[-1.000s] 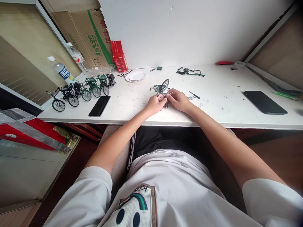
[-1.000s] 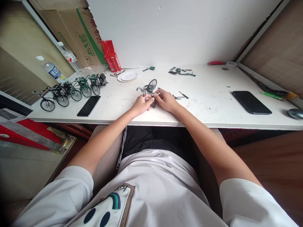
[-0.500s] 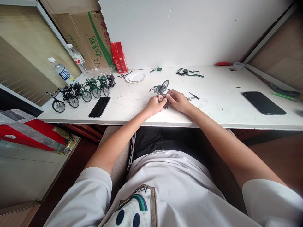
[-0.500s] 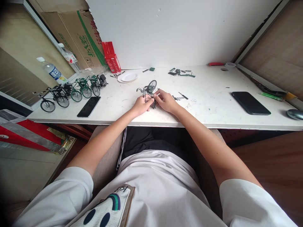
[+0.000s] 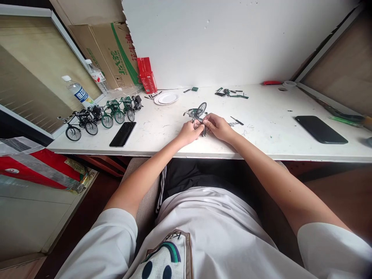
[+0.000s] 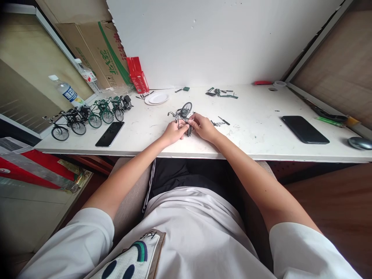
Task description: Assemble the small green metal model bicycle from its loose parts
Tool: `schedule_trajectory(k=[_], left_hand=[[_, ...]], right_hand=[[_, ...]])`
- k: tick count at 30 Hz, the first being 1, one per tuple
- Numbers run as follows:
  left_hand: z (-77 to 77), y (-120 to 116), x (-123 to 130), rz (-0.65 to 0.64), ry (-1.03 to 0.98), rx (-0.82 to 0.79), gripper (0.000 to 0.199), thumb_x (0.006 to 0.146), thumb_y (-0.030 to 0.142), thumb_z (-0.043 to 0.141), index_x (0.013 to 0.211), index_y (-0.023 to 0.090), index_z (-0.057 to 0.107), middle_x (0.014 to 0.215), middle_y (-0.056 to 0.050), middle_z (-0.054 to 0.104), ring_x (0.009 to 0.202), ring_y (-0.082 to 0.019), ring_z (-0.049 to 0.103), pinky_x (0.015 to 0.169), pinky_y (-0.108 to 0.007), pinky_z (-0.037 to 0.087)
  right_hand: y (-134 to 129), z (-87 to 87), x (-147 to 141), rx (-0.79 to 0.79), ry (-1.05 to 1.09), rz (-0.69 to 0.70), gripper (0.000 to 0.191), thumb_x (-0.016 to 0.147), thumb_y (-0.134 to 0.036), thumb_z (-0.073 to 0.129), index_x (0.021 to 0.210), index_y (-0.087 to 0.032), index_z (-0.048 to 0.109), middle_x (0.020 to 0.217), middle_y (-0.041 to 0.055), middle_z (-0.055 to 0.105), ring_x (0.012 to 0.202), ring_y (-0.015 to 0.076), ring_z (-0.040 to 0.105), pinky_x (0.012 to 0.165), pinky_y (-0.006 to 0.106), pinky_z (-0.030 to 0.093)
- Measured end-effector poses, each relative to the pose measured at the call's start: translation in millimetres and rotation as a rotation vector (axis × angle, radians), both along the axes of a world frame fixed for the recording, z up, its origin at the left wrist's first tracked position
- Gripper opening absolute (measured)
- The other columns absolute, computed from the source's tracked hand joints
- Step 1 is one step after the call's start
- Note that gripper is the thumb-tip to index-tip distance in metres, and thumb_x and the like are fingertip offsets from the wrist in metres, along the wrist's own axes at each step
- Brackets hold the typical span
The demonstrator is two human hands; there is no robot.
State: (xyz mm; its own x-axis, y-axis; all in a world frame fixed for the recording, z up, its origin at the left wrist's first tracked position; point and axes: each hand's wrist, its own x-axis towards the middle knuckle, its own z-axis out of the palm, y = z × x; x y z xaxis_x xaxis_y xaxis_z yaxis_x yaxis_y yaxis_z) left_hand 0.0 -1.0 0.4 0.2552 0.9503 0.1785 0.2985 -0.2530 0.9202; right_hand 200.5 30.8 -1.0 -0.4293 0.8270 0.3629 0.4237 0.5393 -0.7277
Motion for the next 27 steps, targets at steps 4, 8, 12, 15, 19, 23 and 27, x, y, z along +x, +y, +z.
schedule_trajectory(k=[4, 8, 12, 15, 19, 23, 27], left_hand=[[-2.5, 1, 0, 0.009, 0.008, 0.014, 0.018, 0.099, 0.032, 0.066, 0.088, 0.019, 0.062, 0.064, 0.005, 0.057, 0.052, -0.01, 0.06, 0.061, -0.024, 0.049], [-2.6, 1, 0, 0.008, 0.015, 0.028, 0.018, 0.1, 0.033, 0.066, 0.09, 0.018, 0.062, 0.065, 0.004, 0.058, 0.052, -0.01, 0.06, 0.06, -0.024, 0.049], [-0.5, -1, -1, -0.004, 0.01, 0.025, 0.024, 0.101, 0.041, 0.066, 0.092, 0.018, 0.062, 0.065, 0.003, 0.06, 0.053, -0.011, 0.06, 0.059, -0.025, 0.05], [-1.5, -1, -2, -0.008, 0.004, 0.03, 0.028, 0.1, 0.046, 0.066, 0.096, 0.018, 0.064, 0.07, 0.002, 0.064, 0.054, -0.011, 0.061, 0.06, -0.025, 0.052], [-7.3, 3, -3, -0.008, -0.006, 0.067, 0.032, 0.1, 0.05, 0.065, 0.102, 0.018, 0.068, 0.081, -0.001, 0.07, 0.057, -0.011, 0.062, 0.062, -0.025, 0.052], [-13.9, 9, -3, 0.028, -0.019, 0.175, 0.033, 0.099, 0.05, 0.067, 0.102, 0.017, 0.072, 0.086, -0.005, 0.075, 0.079, -0.016, 0.069, 0.074, -0.026, 0.053], [-18.0, 12, -2, 0.036, -0.026, 0.209, 0.033, 0.098, 0.049, 0.067, 0.103, 0.017, 0.074, 0.088, -0.006, 0.076, 0.081, -0.017, 0.069, 0.076, -0.028, 0.053]], right_hand=[[-1, 1.6, 0, 0.048, -0.007, -0.006, 0.044, 0.102, -0.069, 0.055, 0.104, -0.026, 0.063, 0.082, 0.005, 0.069, 0.072, 0.0239, 0.06, 0.069, 0.038, 0.049], [-2, 3.0, 0, 0.058, -0.002, 0.005, 0.043, 0.103, -0.068, 0.053, 0.104, -0.026, 0.062, 0.088, 0.006, 0.069, 0.076, 0.0242, 0.06, 0.071, 0.039, 0.049], [-2, 3.0, -1, 0.065, -0.008, -0.005, 0.045, 0.103, -0.069, 0.052, 0.103, -0.026, 0.062, 0.09, 0.0061, 0.07, 0.073, 0.0234, 0.059, 0.071, 0.039, 0.048], [-2, 2.6, 0, 0.083, -0.015, -0.018, 0.049, 0.103, -0.072, 0.051, 0.105, -0.025, 0.062, 0.087, 0.0055, 0.069, 0.071, 0.0223, 0.057, 0.069, 0.038, 0.046], [-1, 2.0, 0, 0.104, -0.004, -0.029, 0.051, 0.103, -0.074, 0.051, 0.107, -0.025, 0.063, 0.081, 0.0037, 0.065, 0.068, 0.0207, 0.055, 0.066, 0.036, 0.045], [-2, 2.1, -1, 0.08, 0.047, -0.018, 0.052, 0.102, -0.075, 0.052, 0.108, -0.024, 0.061, 0.089, 0.0048, 0.068, 0.068, 0.0189, 0.058, 0.065, 0.034, 0.046], [-3, 2.1, -2, 0.051, 0.101, 0.001, 0.053, 0.101, -0.077, 0.054, 0.107, -0.024, 0.06, 0.096, 0.006, 0.07, 0.07, 0.019, 0.06, 0.066, 0.035, 0.048]])
